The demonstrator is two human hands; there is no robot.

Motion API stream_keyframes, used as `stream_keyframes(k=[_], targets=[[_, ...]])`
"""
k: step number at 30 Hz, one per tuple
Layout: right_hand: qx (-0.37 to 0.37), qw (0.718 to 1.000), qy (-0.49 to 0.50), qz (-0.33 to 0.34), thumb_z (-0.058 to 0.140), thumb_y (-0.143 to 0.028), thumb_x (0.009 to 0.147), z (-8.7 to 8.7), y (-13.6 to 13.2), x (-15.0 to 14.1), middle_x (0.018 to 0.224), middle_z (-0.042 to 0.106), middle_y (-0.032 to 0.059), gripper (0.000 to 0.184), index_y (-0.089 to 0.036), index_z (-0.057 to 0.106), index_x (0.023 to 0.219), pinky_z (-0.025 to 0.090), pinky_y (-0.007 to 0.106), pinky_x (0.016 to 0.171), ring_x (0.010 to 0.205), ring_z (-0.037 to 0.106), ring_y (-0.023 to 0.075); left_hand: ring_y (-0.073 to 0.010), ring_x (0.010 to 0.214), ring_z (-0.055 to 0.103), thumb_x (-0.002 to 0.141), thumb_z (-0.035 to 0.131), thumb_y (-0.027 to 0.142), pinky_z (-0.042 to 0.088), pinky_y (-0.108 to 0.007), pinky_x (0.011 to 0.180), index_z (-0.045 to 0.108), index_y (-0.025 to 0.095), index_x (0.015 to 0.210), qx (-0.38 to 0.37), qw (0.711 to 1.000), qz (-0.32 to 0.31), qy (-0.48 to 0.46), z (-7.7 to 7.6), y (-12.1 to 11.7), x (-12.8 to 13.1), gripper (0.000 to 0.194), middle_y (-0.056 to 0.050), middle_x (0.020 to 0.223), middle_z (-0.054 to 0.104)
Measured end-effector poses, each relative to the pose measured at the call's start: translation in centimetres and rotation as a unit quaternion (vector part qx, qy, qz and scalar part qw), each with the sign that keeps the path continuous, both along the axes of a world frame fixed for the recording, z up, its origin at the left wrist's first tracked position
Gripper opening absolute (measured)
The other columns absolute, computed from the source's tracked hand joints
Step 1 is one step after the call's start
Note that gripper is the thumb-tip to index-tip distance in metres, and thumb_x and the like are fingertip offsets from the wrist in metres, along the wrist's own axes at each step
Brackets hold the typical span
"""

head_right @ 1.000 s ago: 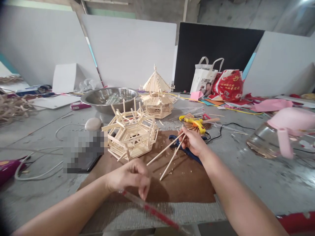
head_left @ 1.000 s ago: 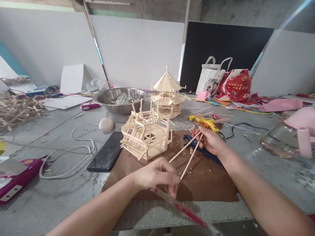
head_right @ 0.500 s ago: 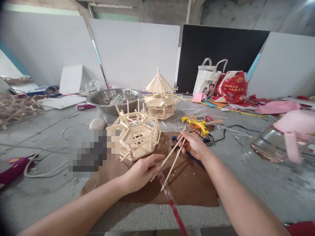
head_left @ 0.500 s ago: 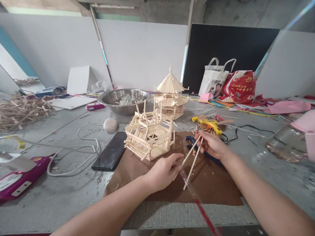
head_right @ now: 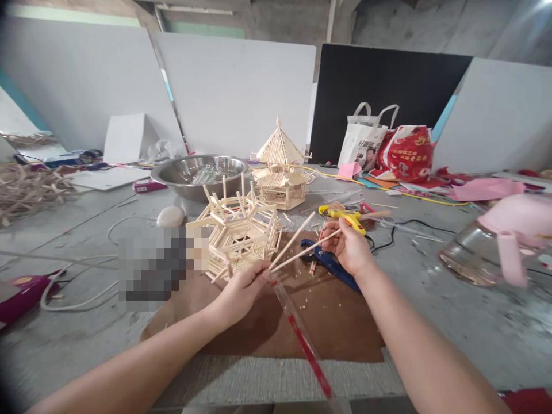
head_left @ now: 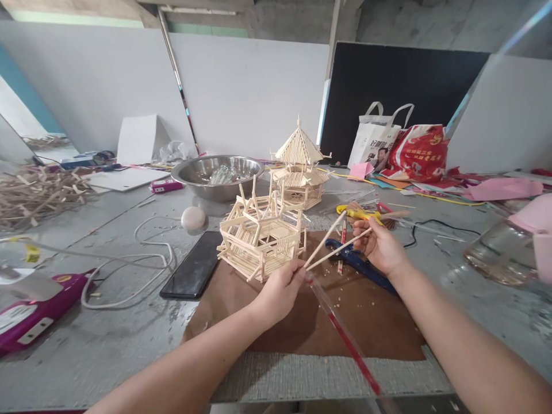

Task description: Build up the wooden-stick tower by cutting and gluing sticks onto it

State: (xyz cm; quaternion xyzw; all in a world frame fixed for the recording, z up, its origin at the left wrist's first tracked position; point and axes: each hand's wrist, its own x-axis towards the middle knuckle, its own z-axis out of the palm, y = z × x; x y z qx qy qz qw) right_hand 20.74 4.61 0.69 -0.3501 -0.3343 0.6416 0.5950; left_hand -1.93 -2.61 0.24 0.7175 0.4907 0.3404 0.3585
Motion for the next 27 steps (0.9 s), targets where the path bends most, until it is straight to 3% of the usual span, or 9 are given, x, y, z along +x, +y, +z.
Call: stream_keyframes(k=[8, 13, 16, 19, 21, 24, 27], targets=[[-0.001, 0.992, 0.004, -0.123, 0.036, -0.023, 0.086, -0.3, 1.3, 1.2, 0.057, 0.065, 0.0018, 0.029, -0.014, 0.056, 0.068, 0.053, 0.023, 0.051, 0.049, 0.062, 0.0106, -0.0108, 0.05, 0.04, 0.078, 0.043, 0.04, 0.032, -0.022, 0.049, 0.056, 0.015, 0.08, -0.06, 0.991, 0.047, -0.109, -0.4, 0.4, 0.2, 0.028, 0.004, 0.051, 0.042], [0.01, 0.989, -0.023, -0.144, 0.053, -0.014, 0.072, -0.6, 1.4, 0.7, 0.066, 0.065, 0.0013, 0.003, -0.016, 0.054, 0.074, 0.053, 0.024, 0.058, 0.062, 0.065, 0.0131, -0.0069, 0.04, 0.028, 0.079, 0.041, 0.042, 0.023, -0.02, 0.041, 0.051, 0.016, 0.082, -0.115, 0.982, 0.033, -0.146, -0.7, 0.3, 0.3, 0.028, 0.009, 0.047, 0.032], [0.039, 0.981, -0.045, -0.186, 0.059, -0.013, 0.065, -0.6, 1.0, 0.2, 0.072, 0.063, -0.0043, 0.027, -0.021, 0.05, 0.089, 0.053, 0.026, 0.062, 0.065, 0.065, 0.0127, -0.0062, 0.041, 0.028, 0.078, 0.044, 0.042, 0.023, -0.02, 0.041, 0.05, 0.016, 0.082, -0.116, 0.98, 0.042, -0.153, -0.7, 0.3, 0.3, 0.028, 0.008, 0.049, 0.032], [0.122, 0.949, -0.172, -0.235, 0.059, -0.02, 0.067, -0.2, 0.1, -0.4, 0.08, 0.061, -0.0046, 0.048, -0.027, 0.042, 0.111, 0.051, 0.027, 0.064, 0.066, 0.063, 0.0119, -0.0061, 0.042, 0.028, 0.077, 0.045, 0.042, 0.025, -0.019, 0.042, 0.049, 0.016, 0.081, -0.108, 0.982, 0.043, -0.151, -0.8, 0.4, 0.2, 0.027, 0.008, 0.052, 0.033], [0.167, 0.914, -0.324, -0.178, 0.055, -0.031, 0.073, 0.1, -1.0, -1.1, 0.075, 0.062, -0.0004, 0.037, -0.021, 0.049, 0.108, 0.05, 0.027, 0.059, 0.058, 0.06, 0.0123, -0.0063, 0.042, 0.028, 0.078, 0.044, 0.042, 0.025, -0.02, 0.042, 0.049, 0.016, 0.079, -0.104, 0.983, 0.041, -0.145, -0.9, 0.5, 0.2, 0.026, 0.008, 0.051, 0.032], [0.201, 0.838, -0.507, 0.034, 0.048, -0.042, 0.077, 0.4, -3.0, -2.5, 0.07, 0.064, 0.0042, 0.031, -0.016, 0.063, 0.084, 0.045, 0.026, 0.055, 0.054, 0.056, 0.0131, -0.0066, 0.042, 0.029, 0.079, 0.043, 0.043, 0.025, -0.02, 0.043, 0.049, 0.017, 0.077, -0.098, 0.986, 0.041, -0.128, -1.1, 0.6, 0.0, 0.026, 0.008, 0.049, 0.032], [0.226, 0.755, -0.59, 0.174, 0.054, -0.046, 0.072, 0.4, -4.6, -4.0, 0.071, 0.065, 0.0033, 0.04, -0.017, 0.062, 0.099, 0.042, 0.025, 0.058, 0.063, 0.057, 0.0155, -0.0074, 0.042, 0.032, 0.079, 0.043, 0.042, 0.027, -0.02, 0.044, 0.05, 0.018, 0.079, -0.092, 0.988, 0.037, -0.123, -1.1, 0.7, 0.0, 0.025, 0.008, 0.049, 0.036]])
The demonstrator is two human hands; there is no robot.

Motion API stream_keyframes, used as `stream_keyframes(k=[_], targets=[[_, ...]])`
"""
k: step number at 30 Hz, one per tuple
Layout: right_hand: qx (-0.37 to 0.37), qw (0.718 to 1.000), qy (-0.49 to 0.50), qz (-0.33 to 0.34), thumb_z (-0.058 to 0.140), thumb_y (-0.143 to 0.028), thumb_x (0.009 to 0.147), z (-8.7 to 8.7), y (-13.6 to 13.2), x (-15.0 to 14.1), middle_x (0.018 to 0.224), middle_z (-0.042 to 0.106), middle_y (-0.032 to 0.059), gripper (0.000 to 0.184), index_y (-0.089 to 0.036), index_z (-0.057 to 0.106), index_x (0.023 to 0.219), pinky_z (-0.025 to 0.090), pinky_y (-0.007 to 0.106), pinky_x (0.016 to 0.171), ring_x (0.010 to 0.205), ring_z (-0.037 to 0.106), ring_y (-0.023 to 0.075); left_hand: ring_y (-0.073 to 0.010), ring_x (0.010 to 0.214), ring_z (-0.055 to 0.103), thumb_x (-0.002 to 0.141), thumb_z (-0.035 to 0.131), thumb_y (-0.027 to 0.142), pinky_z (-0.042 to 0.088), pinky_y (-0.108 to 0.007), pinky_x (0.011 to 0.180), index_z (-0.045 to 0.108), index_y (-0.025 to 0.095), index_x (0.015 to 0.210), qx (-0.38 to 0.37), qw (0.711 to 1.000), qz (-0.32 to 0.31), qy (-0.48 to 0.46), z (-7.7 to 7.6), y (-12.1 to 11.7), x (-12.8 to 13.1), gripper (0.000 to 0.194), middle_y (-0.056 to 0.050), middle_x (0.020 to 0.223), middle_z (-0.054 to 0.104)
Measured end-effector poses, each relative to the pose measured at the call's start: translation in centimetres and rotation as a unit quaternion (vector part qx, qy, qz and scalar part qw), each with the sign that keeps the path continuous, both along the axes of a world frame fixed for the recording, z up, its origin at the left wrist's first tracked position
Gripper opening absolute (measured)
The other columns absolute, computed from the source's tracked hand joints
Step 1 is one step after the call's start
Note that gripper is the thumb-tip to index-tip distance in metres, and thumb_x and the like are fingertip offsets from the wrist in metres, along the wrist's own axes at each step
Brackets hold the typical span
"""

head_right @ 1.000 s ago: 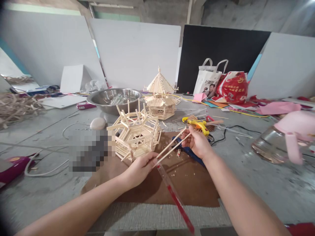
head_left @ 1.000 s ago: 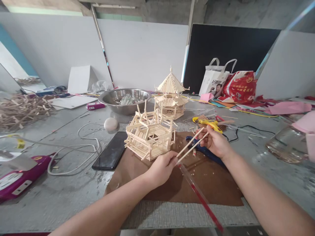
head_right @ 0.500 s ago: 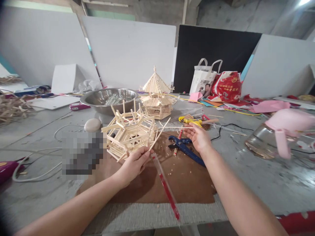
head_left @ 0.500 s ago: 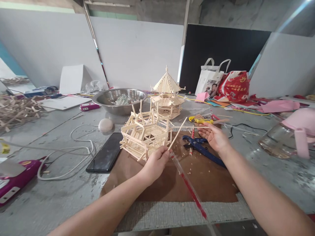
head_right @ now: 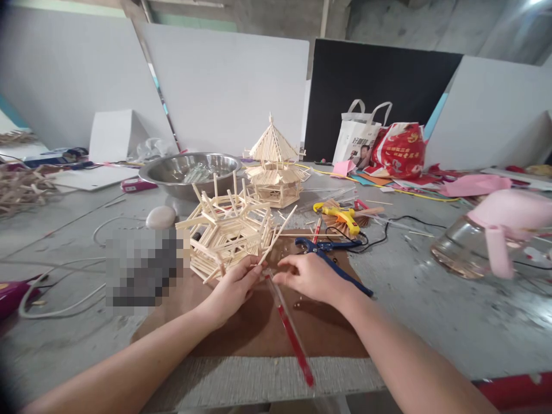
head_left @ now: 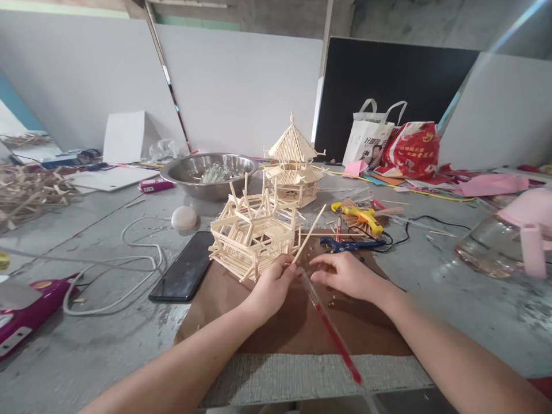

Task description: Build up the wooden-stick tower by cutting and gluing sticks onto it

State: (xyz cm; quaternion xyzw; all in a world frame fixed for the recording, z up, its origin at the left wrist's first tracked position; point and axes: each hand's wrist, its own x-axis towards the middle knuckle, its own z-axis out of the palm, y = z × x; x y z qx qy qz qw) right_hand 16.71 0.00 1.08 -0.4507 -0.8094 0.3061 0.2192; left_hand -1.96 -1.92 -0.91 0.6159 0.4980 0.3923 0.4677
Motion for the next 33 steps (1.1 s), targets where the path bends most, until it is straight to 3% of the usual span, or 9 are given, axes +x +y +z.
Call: stream_keyframes(k=[3, 7, 10, 13, 15, 19, 24, 29, 33], targets=[[-0.003, 0.994, -0.081, 0.068, 0.06, -0.036, 0.069, -0.1, -0.9, -0.9, 0.07, 0.065, 0.0015, 0.051, -0.018, 0.053, 0.116, 0.04, 0.023, 0.058, 0.061, 0.057, 0.0146, -0.0082, 0.043, 0.034, 0.078, 0.043, 0.039, 0.029, -0.02, 0.045, 0.052, 0.017, 0.083, 0.004, 1.0, 0.002, -0.007, 0.0, -0.1, 0.0, 0.024, 0.007, 0.049, 0.038], [-0.076, 0.965, -0.107, 0.228, 0.051, -0.014, 0.07, 0.4, -1.3, -1.0, 0.074, 0.066, 0.0013, 0.031, -0.017, 0.065, 0.098, 0.039, 0.018, 0.057, 0.062, 0.056, 0.0103, -0.0074, 0.041, 0.032, 0.077, 0.044, 0.037, 0.027, -0.02, 0.042, 0.052, 0.017, 0.084, 0.002, 1.0, 0.005, -0.012, -0.1, -0.1, 0.0, 0.023, 0.008, 0.046, 0.034], [-0.202, 0.913, -0.109, 0.337, 0.055, -0.015, 0.068, 1.4, -1.8, -0.7, 0.072, 0.065, 0.0007, 0.027, -0.014, 0.067, 0.092, 0.04, 0.015, 0.057, 0.061, 0.054, 0.0082, -0.0056, 0.038, 0.027, 0.078, 0.043, 0.037, 0.023, -0.019, 0.039, 0.05, 0.017, 0.084, -0.009, 1.0, -0.005, -0.013, -0.2, 0.0, 0.0, 0.023, 0.009, 0.046, 0.03], [-0.356, 0.846, -0.118, 0.38, 0.059, -0.026, 0.069, 2.4, -2.5, -0.4, 0.061, 0.059, -0.0019, 0.032, -0.014, 0.065, 0.098, 0.038, 0.013, 0.045, 0.051, 0.051, 0.007, -0.0045, 0.036, 0.025, 0.079, 0.042, 0.039, 0.019, -0.018, 0.038, 0.047, 0.017, 0.085, -0.028, 0.999, -0.019, -0.029, -0.1, -0.1, 0.1, 0.023, 0.011, 0.045, 0.029], [-0.414, 0.832, -0.096, 0.358, 0.06, -0.03, 0.069, 2.6, -2.6, -0.3, 0.057, 0.056, -0.0034, 0.031, -0.015, 0.065, 0.096, 0.033, 0.012, 0.036, 0.044, 0.048, 0.0057, -0.0044, 0.035, 0.025, 0.079, 0.042, 0.039, 0.018, -0.017, 0.037, 0.046, 0.017, 0.085, -0.038, 0.998, -0.021, -0.047, 0.2, -0.2, 0.2, 0.023, 0.011, 0.043, 0.029], [-0.397, 0.872, -0.026, 0.284, 0.064, -0.029, 0.066, 1.7, -1.8, -0.1, 0.054, 0.053, -0.0046, 0.018, -0.014, 0.066, 0.076, 0.033, 0.012, 0.037, 0.041, 0.043, 0.0031, -0.0044, 0.032, 0.025, 0.079, 0.041, 0.039, 0.017, -0.016, 0.034, 0.044, 0.017, 0.086, -0.048, 0.997, -0.028, -0.061, 0.7, -0.6, 0.4, 0.023, 0.011, 0.04, 0.032], [-0.363, 0.898, 0.029, 0.245, 0.066, -0.033, 0.065, 0.1, -1.1, -0.6, 0.062, 0.058, -0.0025, 0.025, -0.014, 0.062, 0.08, 0.036, 0.014, 0.04, 0.046, 0.047, 0.0043, -0.0045, 0.032, 0.029, 0.08, 0.04, 0.039, 0.02, -0.015, 0.033, 0.043, 0.018, 0.084, -0.069, 0.995, -0.047, -0.048, 0.9, -0.7, 0.3, 0.022, 0.01, 0.042, 0.037], [-0.25, 0.955, 0.148, 0.06, 0.057, -0.041, 0.072, -0.9, -1.0, -1.6, 0.042, 0.041, -0.0092, 0.027, -0.016, 0.049, 0.067, 0.027, 0.014, 0.033, 0.033, 0.037, 0.0032, -0.0047, 0.034, 0.028, 0.08, 0.041, 0.038, 0.021, -0.016, 0.033, 0.044, 0.017, 0.082, -0.053, 0.994, -0.059, -0.07, 0.9, -0.7, 0.3, 0.021, 0.01, 0.045, 0.033], [-0.232, 0.933, 0.272, -0.027, 0.057, -0.043, 0.072, -1.1, -0.8, -1.9, 0.065, 0.055, -0.0052, 0.032, -0.019, 0.044, 0.088, 0.035, 0.016, 0.032, 0.035, 0.047, 0.0047, -0.0058, 0.039, 0.033, 0.079, 0.044, 0.038, 0.027, -0.018, 0.038, 0.048, 0.017, 0.081, -0.027, 0.997, -0.054, -0.054, 1.2, -0.7, 0.5, 0.021, 0.008, 0.05, 0.036]])
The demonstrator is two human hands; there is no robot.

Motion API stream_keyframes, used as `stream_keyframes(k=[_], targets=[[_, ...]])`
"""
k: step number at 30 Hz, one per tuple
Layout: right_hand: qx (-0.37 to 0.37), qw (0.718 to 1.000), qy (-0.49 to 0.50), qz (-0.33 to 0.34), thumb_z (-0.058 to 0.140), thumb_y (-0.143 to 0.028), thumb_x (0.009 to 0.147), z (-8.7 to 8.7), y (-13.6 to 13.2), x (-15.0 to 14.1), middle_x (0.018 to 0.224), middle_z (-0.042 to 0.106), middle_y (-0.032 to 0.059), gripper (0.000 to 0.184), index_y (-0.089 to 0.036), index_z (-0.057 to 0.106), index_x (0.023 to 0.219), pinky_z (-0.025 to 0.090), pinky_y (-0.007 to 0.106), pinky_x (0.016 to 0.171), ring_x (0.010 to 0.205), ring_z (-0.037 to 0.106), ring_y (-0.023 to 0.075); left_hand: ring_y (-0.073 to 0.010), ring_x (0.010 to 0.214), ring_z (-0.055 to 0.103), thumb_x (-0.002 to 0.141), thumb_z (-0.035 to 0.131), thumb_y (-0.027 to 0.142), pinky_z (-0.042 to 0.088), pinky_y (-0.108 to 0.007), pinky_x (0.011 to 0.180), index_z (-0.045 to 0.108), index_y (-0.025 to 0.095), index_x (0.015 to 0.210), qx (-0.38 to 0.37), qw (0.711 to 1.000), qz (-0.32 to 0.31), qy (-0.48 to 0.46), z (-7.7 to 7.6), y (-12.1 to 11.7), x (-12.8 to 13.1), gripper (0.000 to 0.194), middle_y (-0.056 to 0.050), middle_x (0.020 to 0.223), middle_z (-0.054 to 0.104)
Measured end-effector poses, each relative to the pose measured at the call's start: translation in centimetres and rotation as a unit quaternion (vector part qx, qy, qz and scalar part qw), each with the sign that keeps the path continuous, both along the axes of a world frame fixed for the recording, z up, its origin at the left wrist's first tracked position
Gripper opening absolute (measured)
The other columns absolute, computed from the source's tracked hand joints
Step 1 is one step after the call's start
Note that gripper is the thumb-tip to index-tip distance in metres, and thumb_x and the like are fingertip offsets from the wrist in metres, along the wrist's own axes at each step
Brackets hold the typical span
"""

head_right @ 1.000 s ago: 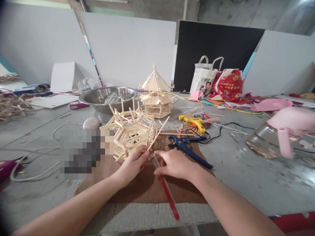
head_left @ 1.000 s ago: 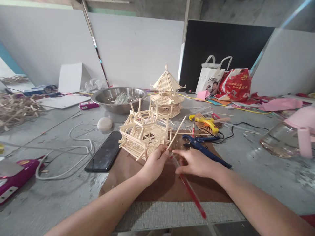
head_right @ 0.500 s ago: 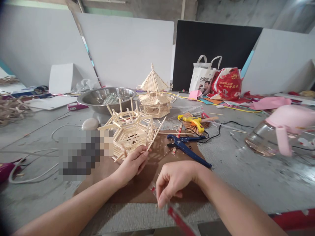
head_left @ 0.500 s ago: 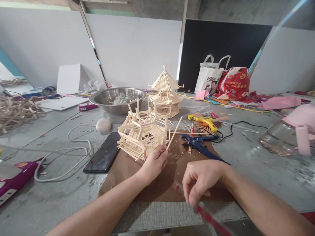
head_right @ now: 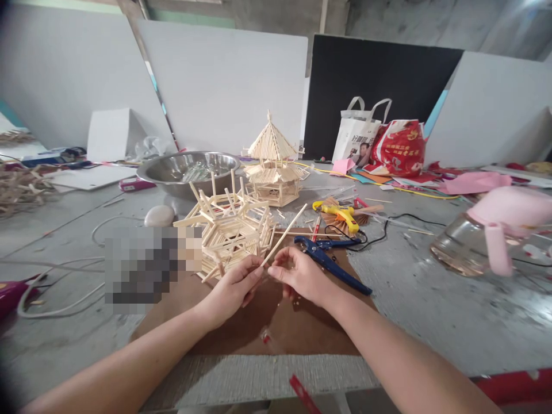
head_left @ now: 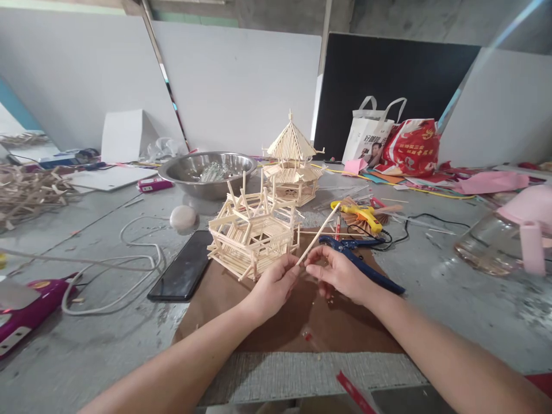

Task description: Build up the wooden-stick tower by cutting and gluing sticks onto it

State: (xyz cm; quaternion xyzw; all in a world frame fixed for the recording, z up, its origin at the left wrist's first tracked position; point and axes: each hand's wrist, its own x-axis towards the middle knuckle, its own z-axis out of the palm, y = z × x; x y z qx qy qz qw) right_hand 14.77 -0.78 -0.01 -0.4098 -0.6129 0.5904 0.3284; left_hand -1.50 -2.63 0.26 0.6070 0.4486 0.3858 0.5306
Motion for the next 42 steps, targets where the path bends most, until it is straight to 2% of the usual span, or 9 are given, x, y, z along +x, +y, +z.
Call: stream_keyframes(k=[4, 8, 13, 17, 21, 27, 32, 37, 42], targets=[[-0.087, 0.99, 0.066, 0.088, 0.061, -0.04, 0.069, 0.1, -0.2, -0.1, 0.099, 0.055, 0.0023, 0.055, -0.026, 0.034, 0.115, 0.044, 0.021, 0.038, 0.043, 0.057, 0.0067, -0.013, 0.067, 0.052, 0.081, 0.044, 0.033, 0.04, -0.023, 0.059, 0.053, 0.017, 0.083, 0.102, 0.993, 0.002, 0.057, 0.2, -0.3, -0.1, 0.019, -0.001, 0.072, 0.056], [-0.127, 0.969, 0.029, 0.211, 0.057, -0.041, 0.074, 0.2, -0.4, 0.2, 0.067, 0.056, -0.0029, 0.036, -0.017, 0.05, 0.1, 0.033, 0.016, 0.034, 0.036, 0.048, 0.0044, -0.0147, 0.074, 0.053, 0.085, 0.036, 0.029, 0.039, -0.026, 0.069, 0.05, 0.017, 0.088, 0.182, 0.972, -0.01, 0.148, -0.1, -0.7, -0.4, 0.018, -0.003, 0.079, 0.057], [-0.103, 0.964, -0.004, 0.246, 0.053, -0.044, 0.077, 1.4, -0.6, 1.2, 0.041, 0.028, -0.0103, 0.033, -0.012, 0.057, 0.068, 0.016, 0.017, 0.036, 0.036, 0.023, 0.002, -0.0134, 0.062, 0.049, 0.084, 0.035, 0.027, 0.037, -0.024, 0.061, 0.047, 0.019, 0.091, 0.221, 0.955, 0.04, 0.193, -0.4, -0.6, -0.7, 0.015, 0.001, 0.068, 0.052], [0.058, 0.995, 0.077, 0.037, 0.049, -0.041, 0.08, 2.0, -0.4, 1.8, 0.043, 0.033, -0.0081, 0.029, -0.016, 0.053, 0.066, 0.021, 0.019, 0.039, 0.039, 0.028, 0.0046, -0.0139, 0.06, 0.047, 0.084, 0.035, 0.027, 0.034, -0.024, 0.058, 0.047, 0.019, 0.089, 0.204, 0.953, 0.048, 0.22, -0.3, -0.4, -0.6, 0.015, 0.001, 0.065, 0.05], [0.235, 0.937, 0.132, -0.222, 0.047, -0.036, 0.081, 1.4, 0.1, 1.7, 0.064, 0.05, -0.0018, 0.025, -0.019, 0.055, 0.065, 0.036, 0.022, 0.051, 0.052, 0.043, 0.0078, -0.0149, 0.059, 0.046, 0.083, 0.035, 0.029, 0.033, -0.025, 0.058, 0.048, 0.02, 0.089, 0.172, 0.957, 0.039, 0.229, -0.3, -0.3, -0.6, 0.016, 0.001, 0.063, 0.05], [0.3, 0.889, 0.187, -0.293, 0.044, -0.036, 0.08, 1.5, 0.9, 2.1, 0.095, 0.058, 0.0036, 0.026, -0.02, 0.055, 0.063, 0.043, 0.032, 0.074, 0.088, 0.054, 0.017, -0.0164, 0.065, 0.048, 0.082, 0.036, 0.033, 0.034, -0.026, 0.063, 0.049, 0.02, 0.084, 0.146, 0.965, 0.035, 0.215, -0.3, -0.2, -0.6, 0.019, 0.0, 0.065, 0.05], [0.269, 0.922, -0.121, -0.252, 0.048, -0.043, 0.076, 2.5, 2.9, 5.5, 0.064, 0.058, 0.001, 0.026, -0.021, 0.059, 0.07, 0.041, 0.029, 0.06, 0.06, 0.053, 0.0157, -0.0149, 0.061, 0.045, 0.082, 0.035, 0.036, 0.032, -0.025, 0.06, 0.047, 0.02, 0.075, 0.134, 0.971, 0.043, 0.191, -0.2, -0.1, -0.5, 0.021, 0.001, 0.062, 0.048], [0.251, 0.797, -0.504, -0.218, 0.047, -0.041, 0.075, 2.3, 5.0, 8.6, 0.067, 0.062, 0.0042, 0.024, -0.023, 0.062, 0.073, 0.034, 0.029, 0.054, 0.066, 0.056, 0.0218, -0.014, 0.06, 0.042, 0.082, 0.035, 0.035, 0.031, -0.025, 0.059, 0.045, 0.02, 0.07, 0.133, 0.975, 0.041, 0.176, -0.2, 0.0, -0.4, 0.022, 0.002, 0.061, 0.045], [0.223, 0.774, -0.556, -0.206, 0.047, -0.042, 0.075, 2.3, 5.6, 10.2, 0.08, 0.065, 0.0045, 0.024, -0.024, 0.061, 0.082, 0.034, 0.028, 0.055, 0.071, 0.058, 0.0212, -0.0135, 0.058, 0.041, 0.083, 0.035, 0.034, 0.03, -0.025, 0.057, 0.044, 0.02, 0.071, 0.131, 0.974, 0.034, 0.184, -0.5, 0.3, -0.5, 0.021, 0.003, 0.059, 0.042]])
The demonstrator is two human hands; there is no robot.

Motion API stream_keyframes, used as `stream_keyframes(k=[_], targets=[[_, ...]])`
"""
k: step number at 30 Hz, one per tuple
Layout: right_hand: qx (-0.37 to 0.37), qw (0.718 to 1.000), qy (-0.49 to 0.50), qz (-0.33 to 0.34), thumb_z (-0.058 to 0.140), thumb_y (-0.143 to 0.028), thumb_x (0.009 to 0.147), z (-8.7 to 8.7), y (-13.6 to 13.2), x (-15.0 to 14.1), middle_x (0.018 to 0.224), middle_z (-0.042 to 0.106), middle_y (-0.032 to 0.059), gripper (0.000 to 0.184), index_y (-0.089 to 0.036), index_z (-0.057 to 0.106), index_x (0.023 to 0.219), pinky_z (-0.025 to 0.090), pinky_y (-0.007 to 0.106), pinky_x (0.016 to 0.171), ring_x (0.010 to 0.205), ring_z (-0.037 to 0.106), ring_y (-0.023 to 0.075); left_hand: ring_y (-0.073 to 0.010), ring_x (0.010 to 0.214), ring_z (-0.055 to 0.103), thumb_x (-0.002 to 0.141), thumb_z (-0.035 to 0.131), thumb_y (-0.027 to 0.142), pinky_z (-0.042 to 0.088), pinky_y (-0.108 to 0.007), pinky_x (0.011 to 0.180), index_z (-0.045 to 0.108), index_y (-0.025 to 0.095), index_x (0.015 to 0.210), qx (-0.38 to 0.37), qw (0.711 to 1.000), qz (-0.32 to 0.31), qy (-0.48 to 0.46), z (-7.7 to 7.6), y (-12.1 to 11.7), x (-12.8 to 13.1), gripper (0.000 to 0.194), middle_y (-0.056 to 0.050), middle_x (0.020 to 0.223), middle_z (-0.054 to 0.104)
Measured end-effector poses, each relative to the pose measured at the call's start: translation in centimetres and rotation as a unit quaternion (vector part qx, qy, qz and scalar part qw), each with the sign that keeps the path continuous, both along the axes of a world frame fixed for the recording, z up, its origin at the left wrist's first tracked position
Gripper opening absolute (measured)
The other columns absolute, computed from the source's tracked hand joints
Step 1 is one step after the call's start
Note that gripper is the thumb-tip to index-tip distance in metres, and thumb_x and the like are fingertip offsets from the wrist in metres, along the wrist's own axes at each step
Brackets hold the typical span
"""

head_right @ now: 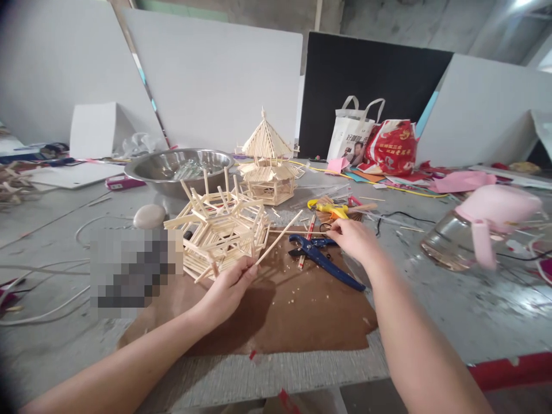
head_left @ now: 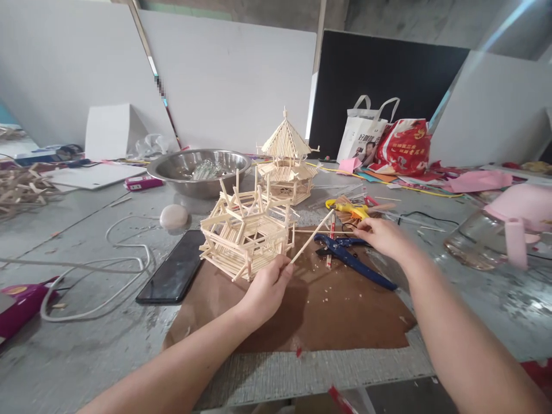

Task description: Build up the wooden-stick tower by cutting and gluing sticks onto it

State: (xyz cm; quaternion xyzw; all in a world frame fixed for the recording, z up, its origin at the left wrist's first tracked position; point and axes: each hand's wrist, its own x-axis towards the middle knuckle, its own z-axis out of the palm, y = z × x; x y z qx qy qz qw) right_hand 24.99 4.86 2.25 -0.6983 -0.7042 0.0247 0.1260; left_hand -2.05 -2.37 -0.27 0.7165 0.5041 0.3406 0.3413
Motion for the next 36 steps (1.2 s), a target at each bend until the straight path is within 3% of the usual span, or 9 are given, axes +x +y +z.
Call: stream_keyframes(k=[4, 9, 15, 25, 28, 33, 36], targets=[[-0.005, 0.999, -0.027, -0.019, 0.045, -0.037, 0.076, -0.6, 0.6, 0.9, 0.09, 0.065, 0.0062, 0.024, -0.024, 0.062, 0.086, 0.036, 0.029, 0.059, 0.079, 0.058, 0.0222, -0.0132, 0.056, 0.041, 0.083, 0.035, 0.034, 0.032, -0.025, 0.056, 0.042, 0.02, 0.067, 0.01, 1.0, 0.006, 0.005, -0.5, 0.4, -0.2, 0.023, 0.003, 0.057, 0.041], [0.01, 0.995, -0.03, -0.09, 0.039, -0.032, 0.079, -2.1, 1.9, 2.2, 0.09, 0.065, 0.01, 0.027, -0.021, 0.063, 0.086, 0.038, 0.031, 0.061, 0.079, 0.059, 0.0241, -0.0143, 0.061, 0.045, 0.083, 0.035, 0.033, 0.034, -0.026, 0.059, 0.046, 0.019, 0.068, 0.047, 0.998, 0.036, 0.029, -0.7, 0.9, -0.5, 0.023, 0.001, 0.062, 0.048], [0.071, 0.983, -0.016, -0.168, 0.045, -0.033, 0.077, -3.6, 3.2, 3.6, 0.097, 0.062, 0.017, 0.029, -0.015, 0.062, 0.09, 0.039, 0.034, 0.071, 0.091, 0.055, 0.0279, -0.0148, 0.062, 0.047, 0.084, 0.032, 0.034, 0.035, -0.026, 0.059, 0.045, 0.019, 0.07, 0.05, 0.995, 0.047, 0.066, -0.6, 1.1, -0.5, 0.024, 0.001, 0.062, 0.048], [0.077, 0.987, 0.063, -0.129, 0.038, -0.029, 0.081, -6.3, 5.1, 4.1, 0.085, 0.067, 0.0116, 0.035, -0.009, 0.06, 0.101, 0.038, 0.025, 0.056, 0.071, 0.06, 0.0195, -0.0148, 0.063, 0.049, 0.084, 0.032, 0.033, 0.037, -0.026, 0.06, 0.049, 0.019, 0.071, 0.061, 0.995, 0.031, 0.071, -0.5, 1.3, -0.7, 0.026, 0.0, 0.064, 0.053], [0.081, 0.987, 0.069, -0.123, 0.038, -0.028, 0.08, -6.2, 5.2, 4.2, 0.082, 0.067, 0.0109, 0.035, -0.009, 0.061, 0.098, 0.039, 0.025, 0.055, 0.07, 0.06, 0.0192, -0.0147, 0.064, 0.05, 0.084, 0.032, 0.032, 0.037, -0.025, 0.062, 0.049, 0.019, 0.068, 0.064, 0.995, 0.026, 0.072, -0.4, 1.3, -0.7, 0.027, 0.0, 0.065, 0.053], [0.116, 0.987, 0.042, -0.099, 0.04, -0.031, 0.079, -4.2, 3.7, 2.9, 0.103, 0.061, 0.0153, 0.035, -0.01, 0.059, 0.1, 0.039, 0.028, 0.067, 0.092, 0.055, 0.0235, -0.015, 0.066, 0.051, 0.084, 0.031, 0.031, 0.037, -0.026, 0.063, 0.049, 0.019, 0.068, 0.066, 0.995, 0.027, 0.071, -0.4, 1.4, -0.8, 0.026, -0.001, 0.066, 0.054], [0.08, 0.996, 0.028, -0.04, 0.039, -0.046, 0.079, -2.4, 1.9, 0.9, 0.078, 0.066, 0.0081, 0.037, -0.019, 0.065, 0.079, 0.038, 0.028, 0.058, 0.074, 0.059, 0.0217, -0.0151, 0.067, 0.051, 0.085, 0.032, 0.03, 0.038, -0.026, 0.065, 0.049, 0.019, 0.067, 0.069, 0.995, 0.03, 0.069, -0.4, 1.4, -0.8, 0.027, -0.001, 0.068, 0.056]])
